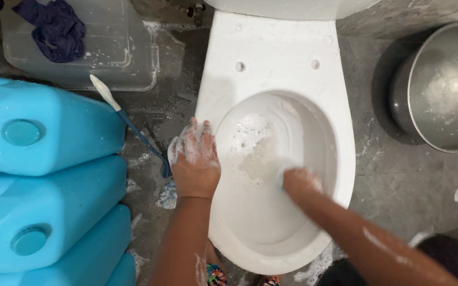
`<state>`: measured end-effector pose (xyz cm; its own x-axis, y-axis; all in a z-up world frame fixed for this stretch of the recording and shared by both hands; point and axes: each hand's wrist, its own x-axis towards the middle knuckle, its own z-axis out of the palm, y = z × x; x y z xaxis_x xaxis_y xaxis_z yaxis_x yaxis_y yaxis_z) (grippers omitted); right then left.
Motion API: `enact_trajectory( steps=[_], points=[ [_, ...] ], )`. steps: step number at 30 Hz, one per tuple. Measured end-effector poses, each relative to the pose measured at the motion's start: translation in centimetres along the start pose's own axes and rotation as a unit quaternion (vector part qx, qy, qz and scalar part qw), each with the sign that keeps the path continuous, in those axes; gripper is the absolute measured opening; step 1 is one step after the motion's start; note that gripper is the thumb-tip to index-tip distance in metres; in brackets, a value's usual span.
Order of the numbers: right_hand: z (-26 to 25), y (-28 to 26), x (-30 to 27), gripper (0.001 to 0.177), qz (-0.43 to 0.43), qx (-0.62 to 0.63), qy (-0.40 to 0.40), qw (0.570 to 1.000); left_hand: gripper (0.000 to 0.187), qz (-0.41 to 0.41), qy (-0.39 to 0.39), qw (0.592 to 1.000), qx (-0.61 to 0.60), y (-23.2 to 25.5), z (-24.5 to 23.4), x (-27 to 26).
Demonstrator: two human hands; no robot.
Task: The person scrubs the exterior and interior of a white toilet using a soapy sponge and a toilet brush. They then rinse the toilet by pouring water from a blue scoop into the bowl and tank, and finally flush the toilet.
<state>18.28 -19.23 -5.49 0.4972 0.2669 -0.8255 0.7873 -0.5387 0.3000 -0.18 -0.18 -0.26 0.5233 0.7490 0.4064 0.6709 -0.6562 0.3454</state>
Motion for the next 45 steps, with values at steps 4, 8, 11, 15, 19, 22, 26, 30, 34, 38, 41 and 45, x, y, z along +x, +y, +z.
enact_trajectory(
  steps=[4, 8, 11, 15, 19, 22, 26, 30, 34, 38, 41, 45],
  points=[
    [8.7, -5.8, -2.8, 0.054, -0.071, 0.196, -0.049, 0.977, 0.026, -0.001, 0.0, 1.0, 0.009, 0.1, 0.1, -0.1],
    [11.9, -9.0, -0.8, 0.034, -0.349, -0.014, 0.06, 0.935, 0.025, -0.006, -0.005, 1.0, 0.002, -0.1, 0.2, -0.1],
    [11.8, -8.4, -0.6, 0.038, -0.333, 0.013, 0.056, 0.941, 0.025, -0.007, -0.009, 1.0, 0.001, -0.1, 0.3, -0.2],
    [8.8, -4.0, -1.1, 0.053, -0.203, -0.04, -0.142, 0.968, 0.025, -0.001, -0.007, 1.0, -0.002, 0.0, 0.3, 0.0],
    [2.3, 1.1, 2.2, 0.066, -0.169, -0.231, -0.005, 0.958, 0.024, -0.004, -0.002, 1.0, 0.01, 0.2, 0.0, -0.1],
    [-1.4, 2.7, 3.5, 0.032, -0.128, -0.203, 0.037, 0.97, 0.024, -0.001, 0.004, 1.0, 0.008, 0.0, 0.1, 0.1],
    [-0.8, 1.0, 1.1, 0.035, -0.057, -0.115, -0.035, 0.991, 0.026, -0.001, -0.007, 1.0, 0.006, -0.2, 0.2, -0.2],
    [4.4, -2.5, -2.5, 0.071, -0.063, 0.001, -0.04, 0.997, 0.024, -0.003, 0.004, 1.0, -0.006, 0.0, 0.2, -0.2],
    [9.5, -6.3, -2.2, 0.055, -0.127, 0.117, -0.015, 0.985, 0.025, -0.006, 0.001, 1.0, 0.0, -0.2, 0.3, -0.4],
    [9.7, -12.1, 2.9, 0.042, -0.302, 0.208, 0.057, 0.928, 0.024, -0.013, 0.011, 1.0, -0.026, -0.4, 0.8, -0.7],
    [6.6, -15.7, 8.4, 0.024, -0.11, 0.819, -0.024, 0.563, 0.03, -0.02, 0.007, 0.999, -0.028, -0.5, 1.2, -0.8],
    [6.6, -17.1, 10.2, 0.024, -0.181, 0.816, 0.0, 0.549, 0.029, -0.024, 0.005, 0.999, -0.035, -0.7, 1.6, -1.4]
  ],
)
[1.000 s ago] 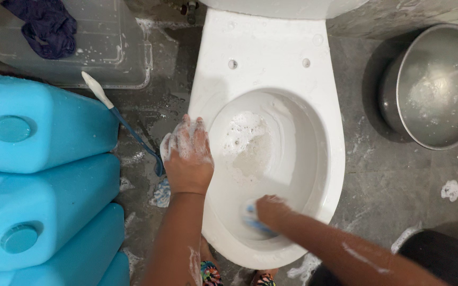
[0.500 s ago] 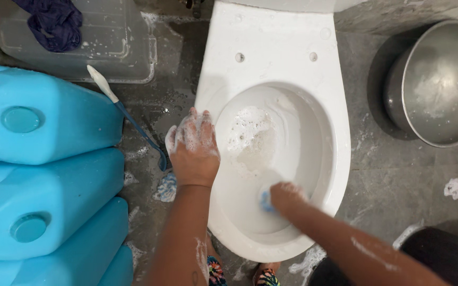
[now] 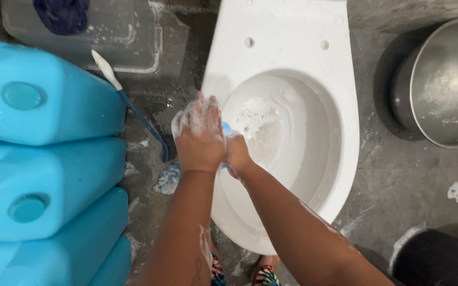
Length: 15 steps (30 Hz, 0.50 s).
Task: The person scrubs the exterior and interior of a white toilet using a soapy sponge and a toilet brush. They then rinse the toilet by pouring water from a blue scoop into the bowl and tank, and finally flush the toilet.
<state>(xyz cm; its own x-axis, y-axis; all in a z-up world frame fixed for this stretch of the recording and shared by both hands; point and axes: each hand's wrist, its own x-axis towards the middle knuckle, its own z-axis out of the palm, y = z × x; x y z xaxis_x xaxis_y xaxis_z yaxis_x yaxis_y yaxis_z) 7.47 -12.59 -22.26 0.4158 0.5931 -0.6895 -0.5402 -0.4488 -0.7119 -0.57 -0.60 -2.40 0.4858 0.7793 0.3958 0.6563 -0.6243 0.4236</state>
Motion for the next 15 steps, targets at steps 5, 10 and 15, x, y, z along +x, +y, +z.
enact_trajectory(
  steps=[5, 10, 15],
  points=[
    [-4.6, -0.5, -7.8, 0.02, -0.246, -0.743, -0.218, 0.583, 0.024, 0.004, 0.011, 1.0, -0.019, 0.2, 0.0, 0.2],
    [-7.7, -5.9, -14.9, 0.02, -0.103, -0.714, -0.247, 0.647, 0.038, -0.016, -0.027, 0.999, 0.024, 0.6, -0.5, -1.2],
    [-6.3, -11.7, -18.0, 0.031, 0.08, -0.759, -0.164, 0.625, 0.068, -0.087, -0.099, 0.988, 0.082, 2.8, -2.5, -6.5]
  ],
)
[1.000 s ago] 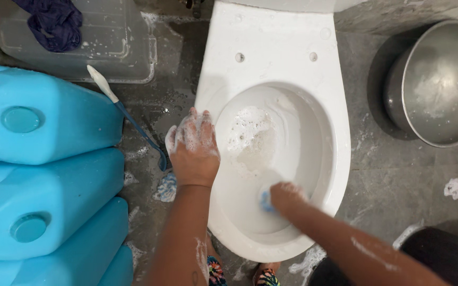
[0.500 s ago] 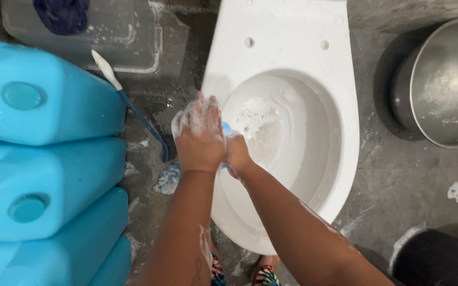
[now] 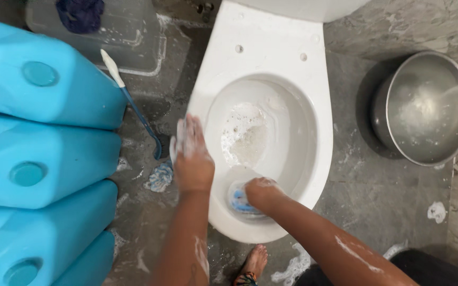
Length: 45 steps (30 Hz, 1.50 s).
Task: The person scrubs the exterior and interior of a white toilet using a soapy sponge and a toilet brush. They then rinse the toilet by pouring water from a blue scoop into the bowl and tank, and finally flush the toilet.
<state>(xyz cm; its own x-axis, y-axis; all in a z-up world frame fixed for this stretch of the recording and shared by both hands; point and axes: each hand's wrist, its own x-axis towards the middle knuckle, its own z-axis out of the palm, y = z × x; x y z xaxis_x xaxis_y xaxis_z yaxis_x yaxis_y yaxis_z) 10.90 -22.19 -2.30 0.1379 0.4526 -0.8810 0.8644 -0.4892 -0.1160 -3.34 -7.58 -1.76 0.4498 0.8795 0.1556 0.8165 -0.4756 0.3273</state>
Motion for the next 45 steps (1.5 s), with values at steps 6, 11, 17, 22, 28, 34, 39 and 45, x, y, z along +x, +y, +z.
enact_trajectory(
  steps=[6, 11, 17, 22, 28, 34, 39, 45],
  points=[
    [-0.1, 0.6, -5.1, 0.057, -0.027, 0.314, 0.273, 0.909, 0.064, -0.123, 0.024, 0.989, -0.075, 2.7, -0.5, -7.2],
    [-0.7, -2.1, -7.7, 0.052, -0.01, 0.516, 0.345, 0.784, 0.064, -0.188, 0.012, 0.977, -0.103, 3.4, -1.6, -9.7],
    [-3.0, -10.9, -9.5, 0.049, -0.112, 0.648, 0.3, 0.692, 0.062, -0.343, 0.069, 0.896, -0.272, -1.6, -5.7, -14.2],
    [2.0, -20.9, -7.4, 0.046, -0.222, 0.525, 0.299, 0.765, 0.068, -0.489, 0.179, 0.779, -0.349, -7.9, -4.7, -18.5],
    [10.6, -26.8, 7.2, 0.046, -0.139, 0.471, 0.338, 0.803, 0.065, -0.51, 0.161, 0.763, -0.364, -12.4, -2.4, -23.1],
    [17.1, -25.4, 24.4, 0.028, -0.029, 0.492, 0.144, 0.858, 0.057, -0.529, -0.046, 0.814, -0.237, -16.1, -2.0, -21.5],
    [17.4, -23.8, 32.2, 0.034, -0.089, 0.358, 0.271, 0.889, 0.064, -0.415, -0.015, 0.888, -0.2, -17.3, -1.6, -18.3],
    [6.2, -25.0, 34.3, 0.023, -0.041, 0.286, 0.422, 0.859, 0.067, -0.424, -0.119, 0.88, -0.177, -17.8, -1.4, -14.9]
  ],
)
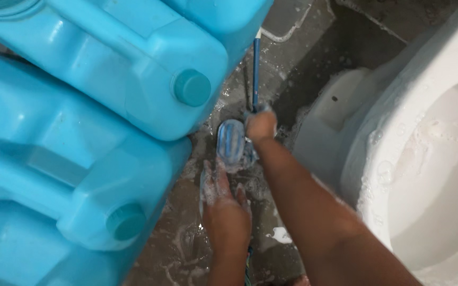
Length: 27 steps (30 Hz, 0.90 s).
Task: The person scrubs the exterior and interior of a white toilet using a soapy sponge and a toilet brush. They then rinse the toilet by pouring water from a blue scoop into the bowl and tank, and finally flush the toilet.
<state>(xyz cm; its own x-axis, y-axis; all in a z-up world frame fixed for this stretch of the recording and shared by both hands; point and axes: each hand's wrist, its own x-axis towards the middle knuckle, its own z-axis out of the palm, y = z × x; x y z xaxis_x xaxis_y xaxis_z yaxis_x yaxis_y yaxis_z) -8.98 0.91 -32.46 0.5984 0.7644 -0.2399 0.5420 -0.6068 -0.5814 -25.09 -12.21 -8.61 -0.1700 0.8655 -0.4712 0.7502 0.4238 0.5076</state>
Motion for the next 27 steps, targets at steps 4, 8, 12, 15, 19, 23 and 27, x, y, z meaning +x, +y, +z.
enact_trajectory(
  steps=[4, 8, 12, 15, 19, 23, 27],
  points=[
    [-1.5, -3.8, 7.6, 0.045, 0.084, 0.054, -0.017, 0.995, 0.064, 0.005, 0.004, 0.999, 0.032, 1.6, -1.1, 1.1],
    [-0.1, -4.8, 15.6, 0.044, -0.058, 0.193, -0.023, 0.979, 0.064, -0.068, -0.104, 0.992, 0.007, 3.1, -2.3, 2.7],
    [2.7, -6.2, 22.4, 0.036, 0.042, 0.311, -0.066, 0.947, 0.063, -0.065, -0.188, 0.98, 0.013, 2.6, -2.2, 4.6],
    [3.6, -6.6, 24.4, 0.041, 0.085, 0.452, -0.133, 0.878, 0.064, 0.027, -0.139, 0.99, 0.025, 1.7, -1.0, 5.3],
    [2.3, -8.9, 24.1, 0.035, 0.027, 0.467, -0.156, 0.87, 0.05, 0.184, 0.065, 0.979, 0.062, 1.0, 0.9, 5.6],
    [-0.8, -11.3, 20.7, 0.035, -0.006, 0.378, -0.102, 0.92, 0.046, 0.255, 0.089, 0.958, 0.101, 0.3, 2.3, 4.8],
    [-5.8, -13.9, 15.6, 0.037, -0.022, 0.116, 0.104, 0.987, 0.042, 0.217, 0.071, 0.97, 0.079, 0.1, 3.5, 3.2]
  ],
)
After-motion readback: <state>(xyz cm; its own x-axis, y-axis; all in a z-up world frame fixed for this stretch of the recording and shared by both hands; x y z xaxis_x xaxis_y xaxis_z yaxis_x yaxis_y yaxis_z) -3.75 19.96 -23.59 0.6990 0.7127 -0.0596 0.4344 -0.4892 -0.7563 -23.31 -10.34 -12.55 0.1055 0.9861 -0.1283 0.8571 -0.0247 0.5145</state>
